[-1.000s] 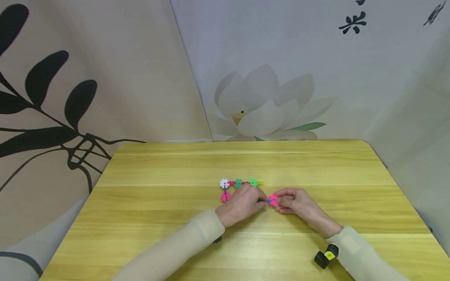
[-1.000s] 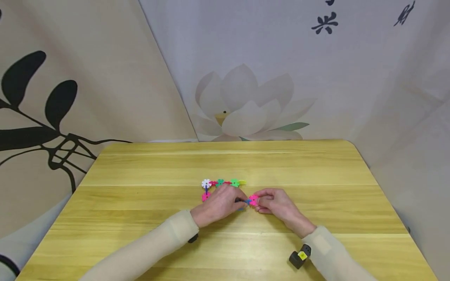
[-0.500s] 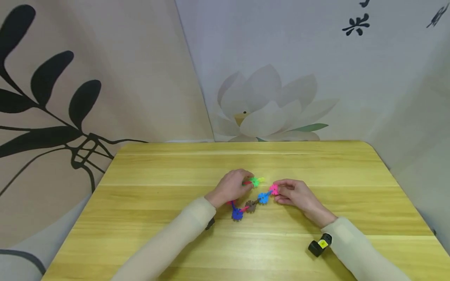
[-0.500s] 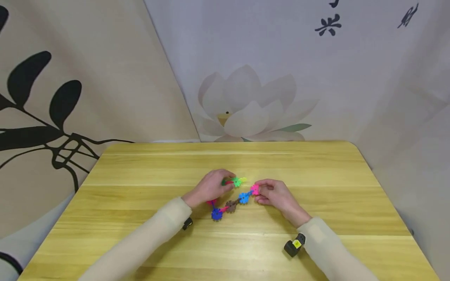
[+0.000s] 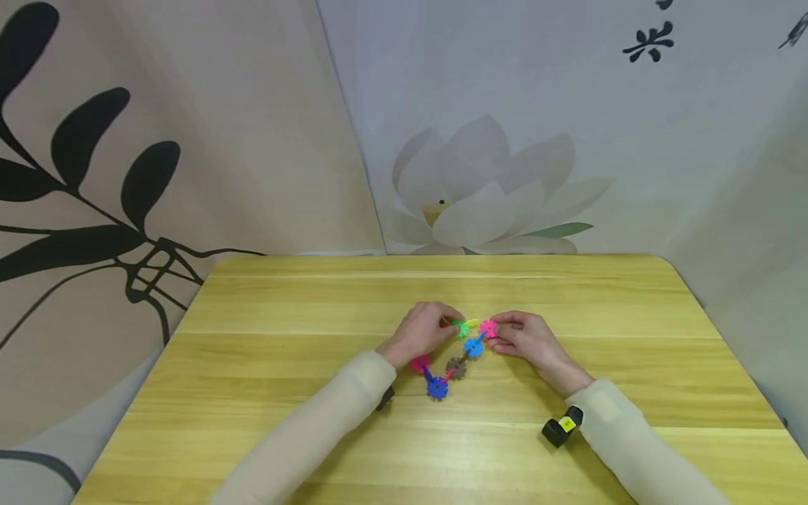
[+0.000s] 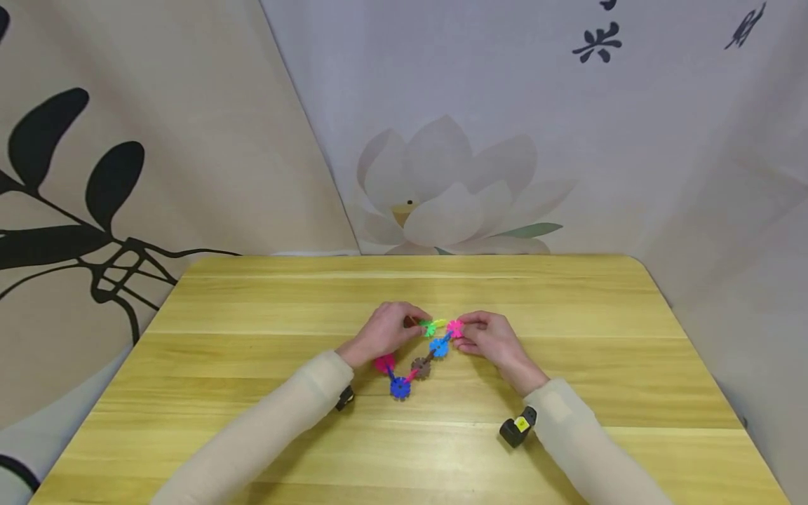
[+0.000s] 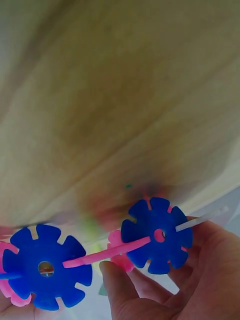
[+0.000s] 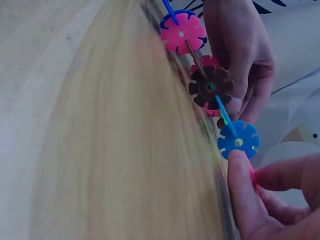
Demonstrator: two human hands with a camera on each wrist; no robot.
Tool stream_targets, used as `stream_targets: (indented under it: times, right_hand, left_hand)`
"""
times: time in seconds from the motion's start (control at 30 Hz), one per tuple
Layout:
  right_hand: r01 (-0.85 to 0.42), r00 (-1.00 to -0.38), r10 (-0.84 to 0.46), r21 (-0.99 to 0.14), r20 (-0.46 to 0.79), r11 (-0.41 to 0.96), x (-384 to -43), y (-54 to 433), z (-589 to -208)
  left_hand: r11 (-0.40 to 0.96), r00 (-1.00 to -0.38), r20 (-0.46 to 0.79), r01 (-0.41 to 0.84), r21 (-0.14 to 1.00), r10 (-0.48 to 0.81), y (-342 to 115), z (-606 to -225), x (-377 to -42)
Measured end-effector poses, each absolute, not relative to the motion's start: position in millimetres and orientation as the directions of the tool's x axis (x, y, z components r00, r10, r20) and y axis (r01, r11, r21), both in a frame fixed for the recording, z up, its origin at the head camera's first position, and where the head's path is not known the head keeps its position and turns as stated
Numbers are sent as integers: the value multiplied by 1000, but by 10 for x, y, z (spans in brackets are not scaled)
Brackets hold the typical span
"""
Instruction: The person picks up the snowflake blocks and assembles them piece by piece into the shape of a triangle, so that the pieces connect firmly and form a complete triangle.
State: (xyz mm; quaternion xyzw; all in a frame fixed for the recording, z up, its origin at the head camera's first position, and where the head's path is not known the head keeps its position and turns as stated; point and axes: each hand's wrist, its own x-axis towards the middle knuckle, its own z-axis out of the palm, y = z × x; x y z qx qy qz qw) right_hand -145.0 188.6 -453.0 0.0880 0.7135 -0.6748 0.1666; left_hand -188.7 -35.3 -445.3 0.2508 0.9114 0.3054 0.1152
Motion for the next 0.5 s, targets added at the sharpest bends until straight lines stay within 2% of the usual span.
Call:
stream_targets:
  times: [0.5]
  right_hand:
    - [346, -931, -99, -936, -351, 59, -1452, 1848, -4532]
  left_hand:
    - [658, -843, -55, 375, 653, 535, -424, -4442, -1788]
